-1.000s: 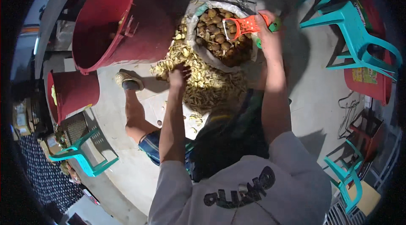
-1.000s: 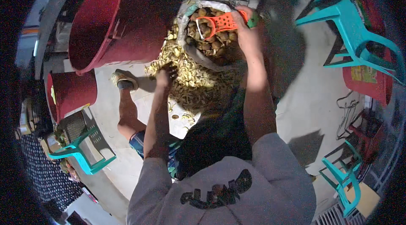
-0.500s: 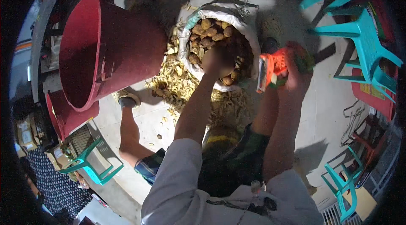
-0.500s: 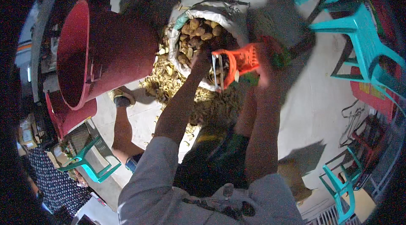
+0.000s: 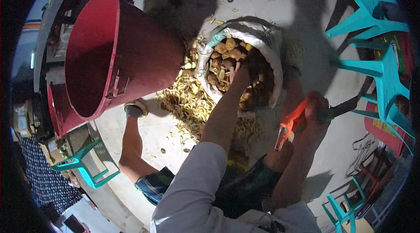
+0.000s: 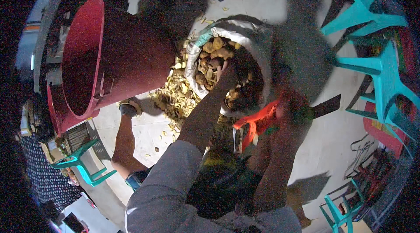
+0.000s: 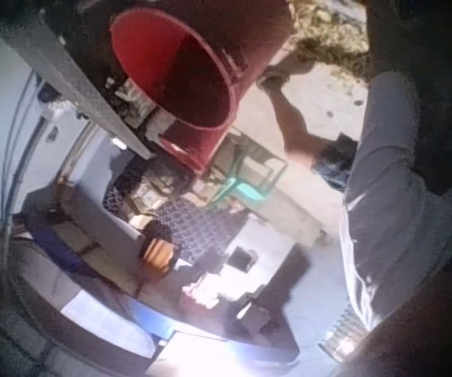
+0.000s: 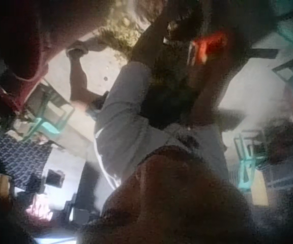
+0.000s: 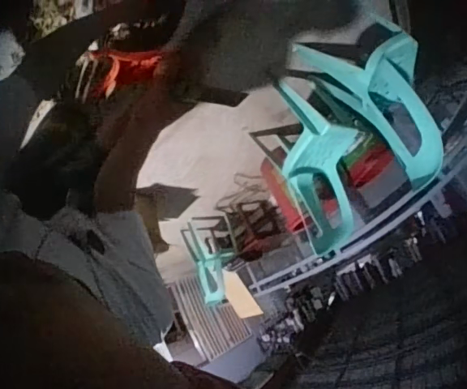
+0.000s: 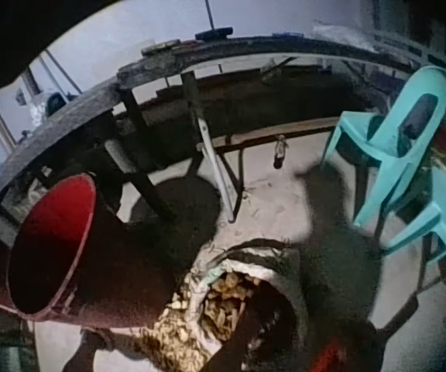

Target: The person peels round vegetables using a handheld peeler while sitting on the floor, placing the peeled items into a red bucket.

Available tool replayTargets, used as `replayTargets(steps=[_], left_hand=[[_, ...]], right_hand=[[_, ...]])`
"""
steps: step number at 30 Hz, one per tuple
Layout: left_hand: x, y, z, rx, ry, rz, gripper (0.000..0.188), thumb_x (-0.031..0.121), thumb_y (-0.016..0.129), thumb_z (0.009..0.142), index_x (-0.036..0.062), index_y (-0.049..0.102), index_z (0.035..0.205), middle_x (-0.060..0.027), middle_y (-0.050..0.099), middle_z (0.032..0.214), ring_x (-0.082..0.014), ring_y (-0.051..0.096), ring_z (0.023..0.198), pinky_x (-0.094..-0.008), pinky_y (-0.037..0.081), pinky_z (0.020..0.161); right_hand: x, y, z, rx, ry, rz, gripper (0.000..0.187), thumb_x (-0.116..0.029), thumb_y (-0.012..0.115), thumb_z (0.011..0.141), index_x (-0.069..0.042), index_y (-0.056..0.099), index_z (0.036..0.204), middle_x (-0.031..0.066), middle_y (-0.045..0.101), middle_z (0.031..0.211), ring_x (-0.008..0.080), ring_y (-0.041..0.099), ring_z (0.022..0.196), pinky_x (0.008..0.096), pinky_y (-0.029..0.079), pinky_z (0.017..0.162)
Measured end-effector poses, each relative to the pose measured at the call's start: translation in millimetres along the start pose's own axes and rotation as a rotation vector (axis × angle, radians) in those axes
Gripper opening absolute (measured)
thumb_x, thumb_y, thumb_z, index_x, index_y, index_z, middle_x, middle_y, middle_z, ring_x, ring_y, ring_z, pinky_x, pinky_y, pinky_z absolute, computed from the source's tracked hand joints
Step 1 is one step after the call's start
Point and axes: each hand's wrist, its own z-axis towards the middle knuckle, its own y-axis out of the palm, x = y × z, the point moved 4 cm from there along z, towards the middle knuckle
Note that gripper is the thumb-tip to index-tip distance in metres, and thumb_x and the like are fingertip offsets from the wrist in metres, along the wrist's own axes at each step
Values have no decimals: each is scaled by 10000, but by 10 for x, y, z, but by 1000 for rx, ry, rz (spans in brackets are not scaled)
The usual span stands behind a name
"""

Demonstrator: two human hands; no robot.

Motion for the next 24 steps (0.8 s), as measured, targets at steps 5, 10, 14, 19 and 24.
replayTargets(steps=[5,10,14,19,24], left_hand=[[35,14,73,-46,-47,175,305,268,579,837,120,628,1100,-62,526,1169,-249,394,1151,-414,324,894],[-3,18,70,-112,-56,98,277,220,544,847,103,615,1087,-70,550,1127,-235,447,1062,-398,362,848],[-31,-47,-19,-109,-53,-21,286,182,521,840,85,594,1100,-77,574,1079,-226,488,980,-373,398,792],[26,-207,-330,-3,-70,-313,302,133,492,832,63,567,1115,-85,604,1018,-215,539,878,-342,441,721],[-269,-500,-1125,298,-271,-1378,305,82,442,838,40,545,1122,-87,625,951,-189,577,768,-304,474,647]], right_hand=[[109,49,-14,58,-25,-101,392,-234,702,802,-17,577,1103,39,584,1002,138,547,915,277,443,812],[-17,284,-38,18,-10,-81,364,-274,680,819,-17,603,1065,45,590,994,147,546,907,291,424,818],[-103,354,-20,-44,-42,-289,339,-302,671,827,-29,631,1024,47,588,982,154,541,903,303,414,825],[-61,422,-47,-161,-76,-212,299,-239,660,863,-16,596,1051,82,602,1001,173,556,932,307,433,843],[-30,614,-132,-222,-251,-97,214,-149,673,857,4,636,1001,39,632,887,110,564,806,251,445,751]])
